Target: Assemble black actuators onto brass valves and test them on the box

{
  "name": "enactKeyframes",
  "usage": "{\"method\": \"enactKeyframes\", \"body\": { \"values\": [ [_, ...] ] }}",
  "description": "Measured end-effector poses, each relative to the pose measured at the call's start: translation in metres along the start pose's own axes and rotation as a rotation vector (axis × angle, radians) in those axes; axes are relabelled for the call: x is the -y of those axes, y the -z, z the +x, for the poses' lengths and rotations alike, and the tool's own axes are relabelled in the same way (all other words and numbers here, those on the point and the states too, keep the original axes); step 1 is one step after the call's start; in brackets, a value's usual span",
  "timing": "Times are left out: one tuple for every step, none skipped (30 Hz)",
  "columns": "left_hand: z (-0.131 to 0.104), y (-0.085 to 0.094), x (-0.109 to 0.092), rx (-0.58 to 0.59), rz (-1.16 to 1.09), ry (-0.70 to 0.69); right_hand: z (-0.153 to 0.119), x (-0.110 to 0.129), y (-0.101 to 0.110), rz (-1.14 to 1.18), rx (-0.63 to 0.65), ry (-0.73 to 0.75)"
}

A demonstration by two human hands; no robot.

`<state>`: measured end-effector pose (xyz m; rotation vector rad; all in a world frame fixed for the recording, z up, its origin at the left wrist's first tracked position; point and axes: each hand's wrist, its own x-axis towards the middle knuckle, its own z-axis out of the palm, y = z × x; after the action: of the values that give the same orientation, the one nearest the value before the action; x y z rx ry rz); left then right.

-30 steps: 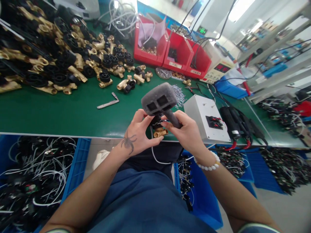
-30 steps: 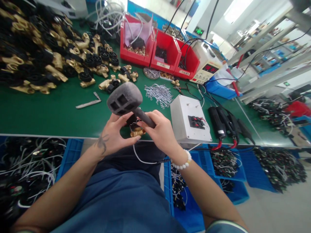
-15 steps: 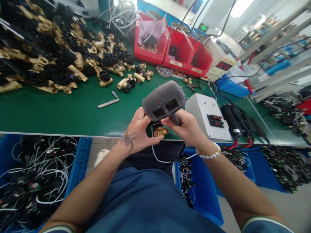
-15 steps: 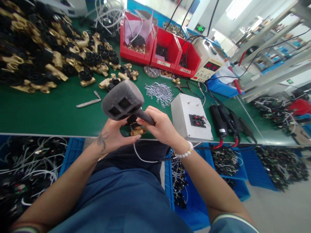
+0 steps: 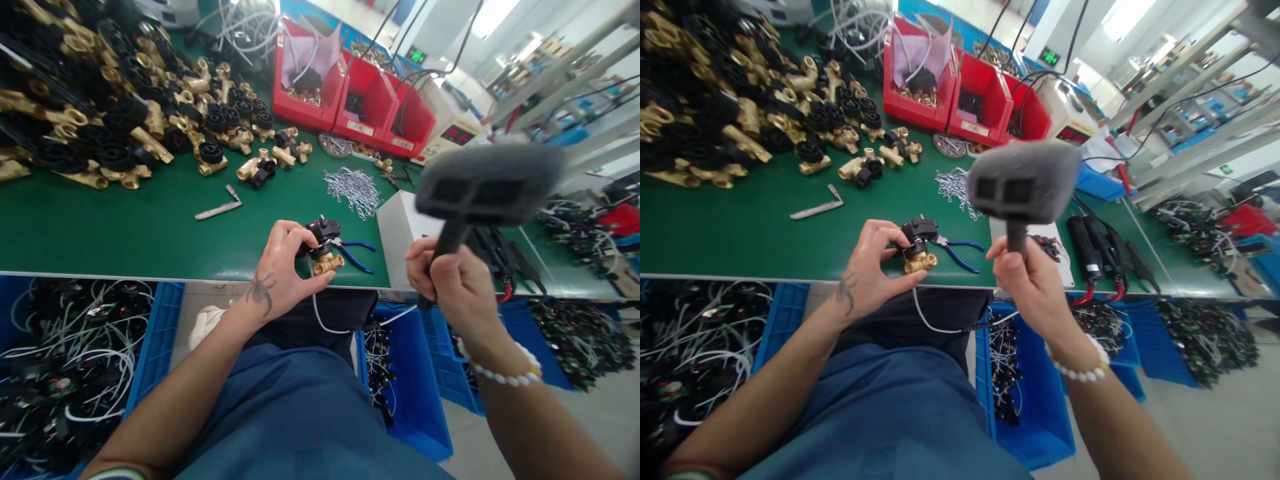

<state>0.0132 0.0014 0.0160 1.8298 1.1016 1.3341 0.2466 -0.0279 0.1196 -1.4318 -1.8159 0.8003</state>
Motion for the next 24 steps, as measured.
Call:
{"method": "enactKeyframes", "body": {
  "values": [
    [0.0, 0.0, 0.0, 0.0, 0.006, -0.001, -0.004, -0.001, 0.001, -0.091, 0.08, -0.041],
    [0.0, 0.0, 0.0, -0.001, 0.011, -0.001, -0.006, -0.001, 0.002, -0.195, 0.149, -0.076],
    [0.0, 0.0, 0.0, -0.003, 0.012, -0.001, -0.008, 0.0, 0.003, -0.287, 0.197, -0.099],
    [0.001, 0.0, 0.0, -0.003, 0.011, -0.002, -0.009, 0.002, 0.004, -0.336, 0.205, -0.108],
    [0.001, 0.0, 0.0, 0.0, 0.009, -0.003, -0.009, 0.004, 0.005, -0.323, 0.155, -0.1],
    [0.001, -0.001, 0.0, 0.004, 0.008, -0.006, -0.009, 0.006, 0.007, -0.252, 0.063, -0.085],
    [0.001, -0.001, -0.001, 0.009, 0.008, -0.012, -0.009, 0.008, 0.007, -0.151, -0.047, -0.067],
    [0.001, -0.001, -0.001, 0.015, 0.009, -0.018, -0.008, 0.009, 0.007, -0.048, -0.15, -0.053],
    [0.0, -0.001, -0.001, 0.02, 0.011, -0.022, -0.007, 0.008, 0.006, 0.029, -0.206, -0.05],
    [0.0, -0.001, -0.001, 0.022, 0.015, -0.023, -0.006, 0.007, 0.004, 0.056, -0.186, -0.067],
    [0.0, -0.002, -0.001, 0.024, 0.018, -0.024, -0.004, 0.005, 0.002, 0.031, -0.098, -0.106],
    [0.0, -0.002, -0.001, 0.025, 0.02, -0.025, -0.003, 0.003, 0.001, -0.031, 0.029, -0.159],
    [-0.001, -0.002, -0.001, 0.025, 0.019, -0.025, -0.001, 0.002, 0.001, -0.105, 0.15, -0.206],
    [-0.001, -0.002, -0.001, 0.025, 0.017, -0.026, 0.0, 0.002, 0.002, -0.167, 0.244, -0.242],
    [-0.001, -0.002, 0.0, 0.024, 0.013, -0.029, 0.001, 0.003, 0.005, -0.193, 0.276, -0.257],
    [-0.001, -0.002, 0.0, 0.027, 0.008, -0.029, 0.001, 0.004, 0.007, -0.171, 0.249, -0.252],
    [-0.001, -0.002, 0.0, 0.031, 0.006, -0.026, 0.001, 0.006, 0.01, -0.11, 0.187, -0.228],
    [-0.001, -0.002, 0.0, 0.034, 0.007, -0.023, 0.001, 0.008, 0.011, -0.035, 0.114, -0.197],
    [-0.001, -0.002, 0.0, 0.037, 0.01, -0.019, 0.001, 0.009, 0.012, 0.02, 0.048, -0.171],
    [-0.001, -0.002, 0.0, 0.039, 0.013, -0.016, 0.0, 0.01, 0.01, 0.043, 0.013, -0.157],
    [-0.001, -0.002, 0.0, 0.039, 0.018, -0.014, 0.0, 0.01, 0.008, 0.03, 0.011, -0.158],
    [-0.001, -0.002, 0.0, 0.036, 0.021, -0.012, 0.001, 0.01, 0.005, -0.018, 0.049, -0.174],
    [-0.001, -0.002, 0.0, 0.031, 0.021, -0.01, 0.001, 0.009, 0.002, -0.087, 0.105, -0.197],
    [-0.001, -0.002, 0.0, 0.025, 0.017, -0.007, 0.002, 0.01, 0.0, -0.155, 0.163, -0.215]
  ]
}}
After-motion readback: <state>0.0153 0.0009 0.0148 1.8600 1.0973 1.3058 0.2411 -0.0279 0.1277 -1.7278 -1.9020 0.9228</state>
